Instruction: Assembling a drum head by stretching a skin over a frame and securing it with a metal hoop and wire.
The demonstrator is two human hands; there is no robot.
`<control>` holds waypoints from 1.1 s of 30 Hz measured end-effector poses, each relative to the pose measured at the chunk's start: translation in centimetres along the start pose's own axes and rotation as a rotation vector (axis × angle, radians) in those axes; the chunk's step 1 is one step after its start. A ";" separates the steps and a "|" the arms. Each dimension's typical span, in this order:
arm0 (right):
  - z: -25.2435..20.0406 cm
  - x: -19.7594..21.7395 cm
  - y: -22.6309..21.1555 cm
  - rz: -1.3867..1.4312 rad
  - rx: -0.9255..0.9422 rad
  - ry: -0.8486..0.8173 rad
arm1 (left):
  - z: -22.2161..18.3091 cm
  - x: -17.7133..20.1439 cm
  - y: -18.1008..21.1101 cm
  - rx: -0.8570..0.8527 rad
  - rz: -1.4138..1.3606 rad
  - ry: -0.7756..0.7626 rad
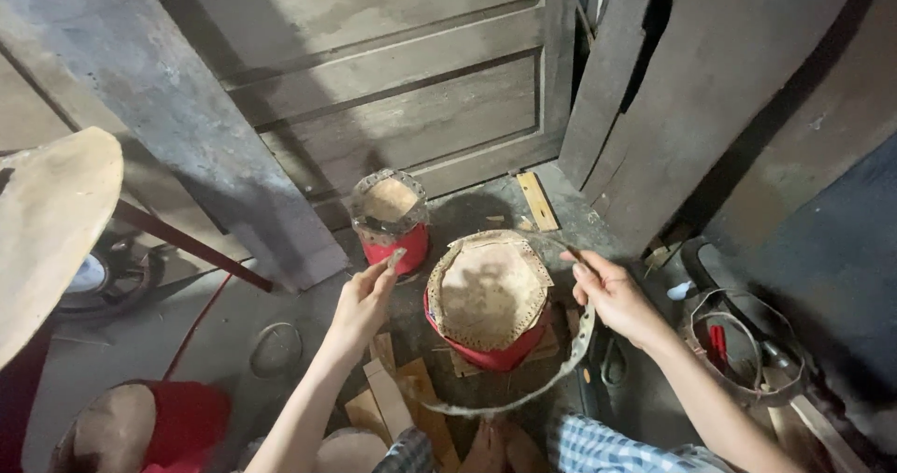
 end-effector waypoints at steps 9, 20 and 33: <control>1.2 1.5 5.8 0.051 -0.159 0.179 | 8.5 -2.7 -4.0 -0.047 0.119 0.118; 2.6 -0.1 9.6 0.034 -0.260 0.201 | 16.5 -6.6 -8.3 -0.088 0.039 0.116; 3.9 -1.7 12.7 0.060 -0.273 0.197 | 20.4 -8.5 -10.7 -0.130 -0.187 0.057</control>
Point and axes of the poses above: each hand's wrist, its own z-axis towards the middle knuckle, its own x-axis out of the back of the hand, y = z × x, the point moved 9 cm from there along z, towards the middle knuckle, and after that the axes turned 14 degrees about x, right-handed, at the moved point
